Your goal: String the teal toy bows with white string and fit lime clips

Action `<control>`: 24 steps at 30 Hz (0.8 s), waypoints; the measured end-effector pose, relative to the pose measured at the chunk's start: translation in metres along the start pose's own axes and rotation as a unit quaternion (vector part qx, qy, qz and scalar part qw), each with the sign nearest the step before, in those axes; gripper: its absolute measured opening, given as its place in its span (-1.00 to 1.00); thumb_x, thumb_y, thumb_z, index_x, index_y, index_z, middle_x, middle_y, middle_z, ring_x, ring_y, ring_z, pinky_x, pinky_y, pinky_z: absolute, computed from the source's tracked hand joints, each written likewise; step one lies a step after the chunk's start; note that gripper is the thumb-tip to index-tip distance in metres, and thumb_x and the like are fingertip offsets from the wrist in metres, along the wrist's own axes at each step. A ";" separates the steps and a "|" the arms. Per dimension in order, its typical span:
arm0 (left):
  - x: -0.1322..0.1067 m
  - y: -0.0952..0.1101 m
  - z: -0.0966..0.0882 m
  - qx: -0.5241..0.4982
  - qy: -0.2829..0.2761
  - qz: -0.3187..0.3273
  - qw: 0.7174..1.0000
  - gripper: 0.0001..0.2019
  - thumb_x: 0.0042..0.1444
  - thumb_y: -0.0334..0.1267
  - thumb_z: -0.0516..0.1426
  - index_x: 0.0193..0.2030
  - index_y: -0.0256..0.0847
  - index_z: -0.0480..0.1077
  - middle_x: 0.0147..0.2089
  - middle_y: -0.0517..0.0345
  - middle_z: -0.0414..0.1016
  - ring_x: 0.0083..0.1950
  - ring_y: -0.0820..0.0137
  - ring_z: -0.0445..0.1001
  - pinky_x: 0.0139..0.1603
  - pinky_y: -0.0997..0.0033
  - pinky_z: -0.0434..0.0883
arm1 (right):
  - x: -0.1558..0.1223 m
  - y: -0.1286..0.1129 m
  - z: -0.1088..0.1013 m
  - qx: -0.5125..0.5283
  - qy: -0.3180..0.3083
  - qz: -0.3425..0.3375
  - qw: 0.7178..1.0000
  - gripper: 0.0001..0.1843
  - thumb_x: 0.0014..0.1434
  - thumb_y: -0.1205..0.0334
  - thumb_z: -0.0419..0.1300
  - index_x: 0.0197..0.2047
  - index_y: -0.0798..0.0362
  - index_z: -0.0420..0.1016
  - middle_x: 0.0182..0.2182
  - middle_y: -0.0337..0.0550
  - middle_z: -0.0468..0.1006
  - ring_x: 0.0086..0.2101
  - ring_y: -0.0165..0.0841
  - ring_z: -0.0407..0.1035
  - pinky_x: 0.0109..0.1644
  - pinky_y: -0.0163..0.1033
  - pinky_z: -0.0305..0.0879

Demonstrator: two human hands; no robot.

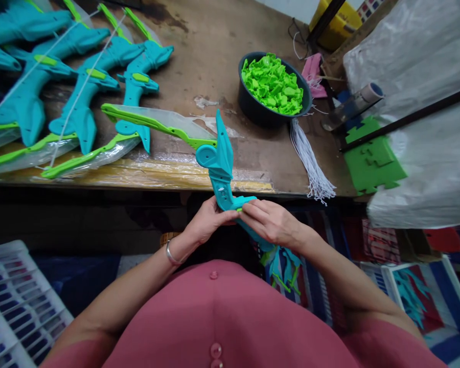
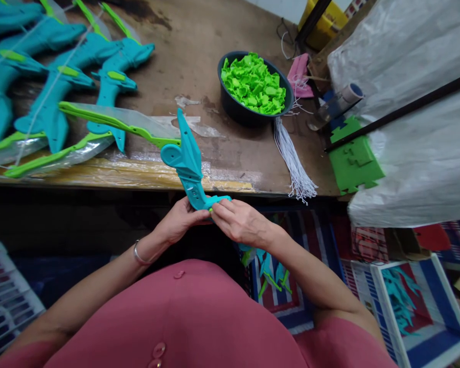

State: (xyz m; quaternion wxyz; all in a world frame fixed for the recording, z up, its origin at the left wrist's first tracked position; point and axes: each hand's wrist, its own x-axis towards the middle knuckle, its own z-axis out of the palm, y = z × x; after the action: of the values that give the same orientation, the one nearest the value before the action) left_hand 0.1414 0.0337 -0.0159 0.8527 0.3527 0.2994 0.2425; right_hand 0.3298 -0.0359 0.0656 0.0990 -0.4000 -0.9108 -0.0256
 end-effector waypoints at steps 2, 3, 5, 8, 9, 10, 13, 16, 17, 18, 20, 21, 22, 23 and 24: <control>0.000 -0.001 0.001 0.012 0.001 0.029 1.000 -0.44 -0.24 -0.25 0.52 -0.08 -0.29 0.46 -0.08 0.02 0.63 -0.05 0.21 0.57 0.06 0.19 0.49 | -0.002 0.000 0.005 0.027 0.032 0.018 0.999 -0.75 0.44 0.38 0.04 0.01 0.09 0.54 -0.22 -0.01 0.56 -0.20 -0.23 0.45 -0.17 -0.12 0.45; 0.000 -0.002 0.001 0.023 0.007 0.042 0.999 -0.44 -0.27 -0.29 0.52 -0.09 -0.28 0.46 -0.08 0.04 0.64 -0.05 0.21 0.57 0.09 0.18 0.47 | -0.003 -0.001 0.007 0.040 0.050 0.034 0.997 -0.76 0.43 0.37 0.06 0.00 0.08 0.54 -0.21 -0.02 0.55 -0.20 -0.24 0.45 -0.16 -0.13 0.45; -0.001 -0.004 0.002 0.050 0.023 0.055 0.997 -0.46 -0.25 -0.28 0.51 -0.11 -0.28 0.47 -0.08 0.03 0.64 -0.05 0.18 0.58 0.11 0.15 0.46 | -0.006 -0.007 0.011 0.053 0.089 0.090 0.991 -0.81 0.41 0.36 0.11 -0.03 0.05 0.55 -0.21 -0.03 0.53 -0.19 -0.25 0.43 -0.13 -0.12 0.46; -0.004 -0.008 0.003 0.081 0.040 0.057 0.994 -0.50 -0.17 -0.22 0.49 -0.08 -0.26 0.48 -0.07 0.01 0.65 -0.04 0.14 0.59 0.13 0.07 0.45 | -0.009 -0.019 0.015 0.086 0.145 0.249 0.954 -0.71 0.35 0.25 0.24 0.13 0.00 0.48 -0.06 0.04 0.49 -0.04 -0.16 0.42 -0.04 -0.04 0.47; -0.005 -0.010 0.003 0.082 0.041 0.058 0.994 -0.49 -0.16 -0.21 0.49 -0.05 -0.25 0.49 -0.06 0.00 0.65 -0.03 0.13 0.59 0.14 0.05 0.45 | -0.010 -0.023 0.016 0.119 0.155 0.303 0.933 -0.59 0.31 0.19 0.29 0.20 -0.02 0.42 0.02 0.06 0.47 0.01 -0.13 0.41 -0.04 -0.03 0.48; -0.006 -0.011 0.003 0.083 0.042 0.058 0.994 -0.48 -0.15 -0.20 0.49 -0.03 -0.25 0.49 -0.06 0.00 0.65 -0.02 0.12 0.60 0.15 0.03 0.44 | -0.010 -0.026 0.018 0.165 0.157 0.347 0.910 -0.49 0.28 0.13 0.33 0.25 -0.03 0.38 0.07 0.07 0.45 0.02 -0.12 0.41 -0.06 -0.05 0.49; -0.008 -0.014 0.003 0.087 0.042 0.062 0.993 -0.46 -0.14 -0.19 0.48 0.00 -0.25 0.49 -0.04 -0.03 0.64 0.00 0.09 0.60 0.17 0.00 0.44 | -0.009 -0.032 0.026 0.309 0.146 0.426 0.838 -0.50 0.22 0.07 0.37 0.18 -0.03 0.43 -0.01 -0.05 0.50 -0.11 -0.22 0.46 -0.18 -0.18 0.47; -0.011 -0.014 0.002 0.103 0.049 0.074 0.991 -0.47 -0.15 -0.19 0.47 -0.02 -0.25 0.49 -0.03 -0.05 0.64 0.01 0.07 0.60 0.15 -0.02 0.45 | -0.007 -0.034 0.036 0.374 0.168 0.468 0.783 -0.62 0.17 0.09 0.38 0.02 0.00 0.49 -0.16 -0.16 0.50 -0.23 -0.31 0.44 -0.20 -0.23 0.41; -0.011 -0.014 0.002 0.115 0.057 0.081 0.988 -0.49 -0.16 -0.20 0.46 -0.05 -0.25 0.49 -0.05 -0.04 0.64 -0.01 0.07 0.60 0.13 -0.01 0.46 | -0.006 -0.035 0.039 0.384 0.174 0.475 0.772 -0.63 0.15 0.09 0.39 -0.01 0.01 0.49 -0.19 -0.18 0.49 -0.25 -0.33 0.43 -0.20 -0.23 0.40; -0.012 -0.015 0.001 0.130 0.065 0.087 0.986 -0.52 -0.16 -0.20 0.46 -0.08 -0.25 0.49 -0.07 -0.02 0.65 -0.03 0.08 0.60 0.11 0.00 0.47 | -0.005 -0.035 0.041 0.391 0.176 0.478 0.767 -0.64 0.14 0.09 0.40 -0.04 0.01 0.49 -0.22 -0.19 0.49 -0.26 -0.33 0.41 -0.20 -0.23 0.38; -0.011 -0.016 -0.001 0.159 0.079 0.101 0.979 -0.59 -0.15 -0.21 0.44 -0.15 -0.24 0.48 -0.14 0.02 0.65 -0.09 0.11 0.60 0.05 0.04 0.49 | -0.003 -0.034 0.044 0.391 0.172 0.480 0.767 -0.67 0.12 0.11 0.40 -0.09 0.01 0.49 -0.25 -0.21 0.48 -0.28 -0.34 0.39 -0.21 -0.24 0.34; -0.010 -0.016 -0.002 0.173 0.084 0.109 0.975 -0.62 -0.14 -0.22 0.44 -0.18 -0.23 0.48 -0.16 0.05 0.65 -0.12 0.12 0.60 0.02 0.06 0.50 | -0.002 -0.033 0.045 0.386 0.169 0.479 0.770 -0.69 0.11 0.12 0.40 -0.11 0.01 0.49 -0.26 -0.22 0.48 -0.28 -0.34 0.38 -0.22 -0.25 0.33; -0.009 -0.016 -0.003 0.183 0.087 0.117 0.972 -0.64 -0.13 -0.23 0.43 -0.19 -0.23 0.48 -0.18 0.06 0.64 -0.14 0.14 0.60 0.00 0.08 0.51 | -0.001 -0.030 0.045 0.382 0.167 0.476 0.774 -0.71 0.11 0.13 0.40 -0.14 0.01 0.49 -0.28 -0.23 0.48 -0.29 -0.35 0.37 -0.22 -0.25 0.31; -0.007 -0.016 -0.004 0.188 0.089 0.125 0.970 -0.65 -0.13 -0.23 0.43 -0.20 -0.22 0.48 -0.19 0.08 0.64 -0.15 0.15 0.60 -0.01 0.09 0.51 | 0.001 -0.028 0.046 0.380 0.168 0.473 0.777 -0.72 0.10 0.14 0.40 -0.15 0.01 0.48 -0.29 -0.24 0.47 -0.29 -0.35 0.37 -0.23 -0.26 0.30; -0.005 -0.016 -0.005 0.190 0.092 0.132 0.968 -0.65 -0.13 -0.23 0.44 -0.21 -0.22 0.48 -0.19 0.09 0.64 -0.16 0.16 0.59 -0.02 0.11 0.50 | 0.002 -0.025 0.046 0.380 0.171 0.469 0.779 -0.72 0.09 0.14 0.41 -0.16 0.02 0.48 -0.30 -0.24 0.47 -0.30 -0.35 0.36 -0.23 -0.26 0.30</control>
State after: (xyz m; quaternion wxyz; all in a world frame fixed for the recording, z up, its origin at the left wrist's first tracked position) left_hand 0.1372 0.0228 -0.0290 0.6993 0.5213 0.3676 0.3227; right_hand 0.3031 -0.0459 0.0221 0.3967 -0.6966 -0.5146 0.3041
